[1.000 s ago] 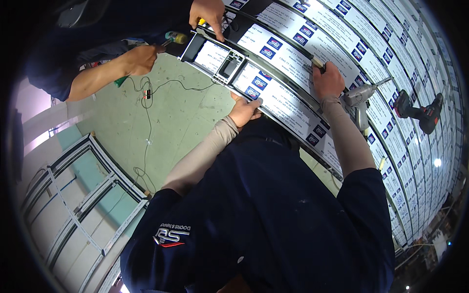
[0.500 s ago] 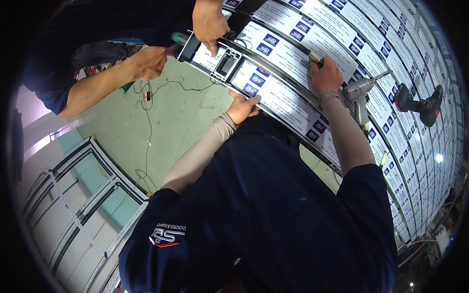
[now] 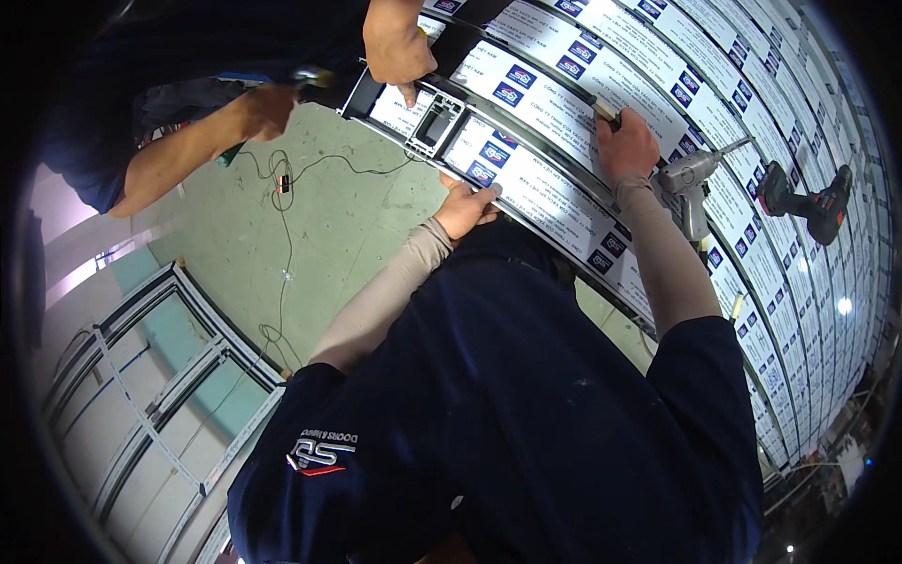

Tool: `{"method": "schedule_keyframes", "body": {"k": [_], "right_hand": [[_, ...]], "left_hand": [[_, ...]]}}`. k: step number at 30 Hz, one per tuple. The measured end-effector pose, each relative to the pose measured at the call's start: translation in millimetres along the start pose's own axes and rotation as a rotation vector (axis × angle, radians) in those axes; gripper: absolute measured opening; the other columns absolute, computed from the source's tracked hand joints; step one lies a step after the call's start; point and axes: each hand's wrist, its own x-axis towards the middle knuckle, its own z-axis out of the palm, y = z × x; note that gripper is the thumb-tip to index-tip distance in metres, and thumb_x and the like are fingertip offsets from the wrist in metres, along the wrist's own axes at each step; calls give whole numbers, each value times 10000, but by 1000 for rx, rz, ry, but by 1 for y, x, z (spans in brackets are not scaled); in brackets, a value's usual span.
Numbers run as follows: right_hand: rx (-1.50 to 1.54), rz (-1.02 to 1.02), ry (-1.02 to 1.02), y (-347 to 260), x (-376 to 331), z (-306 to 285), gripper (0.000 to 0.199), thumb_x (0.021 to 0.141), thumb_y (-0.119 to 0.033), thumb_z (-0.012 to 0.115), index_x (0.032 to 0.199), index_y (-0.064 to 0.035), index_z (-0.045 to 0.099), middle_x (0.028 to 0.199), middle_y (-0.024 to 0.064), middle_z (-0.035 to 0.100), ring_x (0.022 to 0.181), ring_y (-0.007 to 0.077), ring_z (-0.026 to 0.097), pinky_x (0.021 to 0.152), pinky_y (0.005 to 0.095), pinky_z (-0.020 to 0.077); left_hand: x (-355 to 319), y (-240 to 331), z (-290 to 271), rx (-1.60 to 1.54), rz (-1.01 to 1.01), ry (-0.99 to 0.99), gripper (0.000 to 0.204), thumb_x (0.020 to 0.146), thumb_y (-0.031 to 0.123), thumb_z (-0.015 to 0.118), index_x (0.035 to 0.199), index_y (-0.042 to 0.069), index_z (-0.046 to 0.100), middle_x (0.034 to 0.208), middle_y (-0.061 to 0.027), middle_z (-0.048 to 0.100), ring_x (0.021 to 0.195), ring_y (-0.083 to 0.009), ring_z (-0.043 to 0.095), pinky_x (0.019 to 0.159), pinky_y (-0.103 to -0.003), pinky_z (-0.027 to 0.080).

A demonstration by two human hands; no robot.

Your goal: Measuring, marking, and assembling metal frame profiles using tools.

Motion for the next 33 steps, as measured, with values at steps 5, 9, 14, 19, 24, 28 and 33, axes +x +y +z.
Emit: {"method": "schedule_keyframes", "body": {"k": [5,9,14,19,24,28,33], "right_hand": [[5,-4,9,3,0,3,372,821,-422,657,798,-55,602,879,144,666,820,371,634,719,465,481],[3,-19,23,3,0,3,372,821,-420,656,795,-53,597,879,141,663,819,368,632,720,466,478],[5,3,3,3,0,3,372,829,-423,649,802,-56,595,884,133,662,829,359,631,733,458,475],[-9,-18,1,3,0,3,377,837,-431,644,806,-59,596,888,127,662,830,351,632,739,453,475],[-11,17,-15,1,0,2,381,832,-435,648,806,-58,597,903,131,664,836,355,633,747,452,477],[-15,-12,21,3,0,5,383,829,-438,647,805,-59,600,904,133,665,839,358,633,748,454,478],[-18,9,3,1,-1,3,386,830,-444,643,806,-60,599,897,137,664,838,363,632,745,458,477]], "left_hand": [[-3,2,2,1,28,-2,405,942,272,610,1203,-26,521,1104,-104,610,982,-181,596,869,-313,519],[-2,2,1,12,32,-21,410,940,270,613,1212,-20,513,1104,-98,609,981,-178,596,860,-310,517],[-1,0,1,-1,21,-15,396,934,284,622,1178,-15,536,1091,-92,614,963,-171,598,851,-306,516],[-2,1,0,-1,29,-15,405,925,309,635,1155,-13,552,1080,-88,614,953,-168,597,851,-306,515],[-7,5,6,-8,85,42,266,939,265,592,985,3,592,867,-36,620,753,-121,578,682,-267,475],[-3,3,-1,28,10,-32,443,927,325,630,1171,-30,527,1074,-90,597,952,-171,589,857,-304,511],[-3,3,-1,33,10,-32,437,927,332,628,1163,-26,543,1061,-90,602,950,-174,591,855,-300,511]]}}
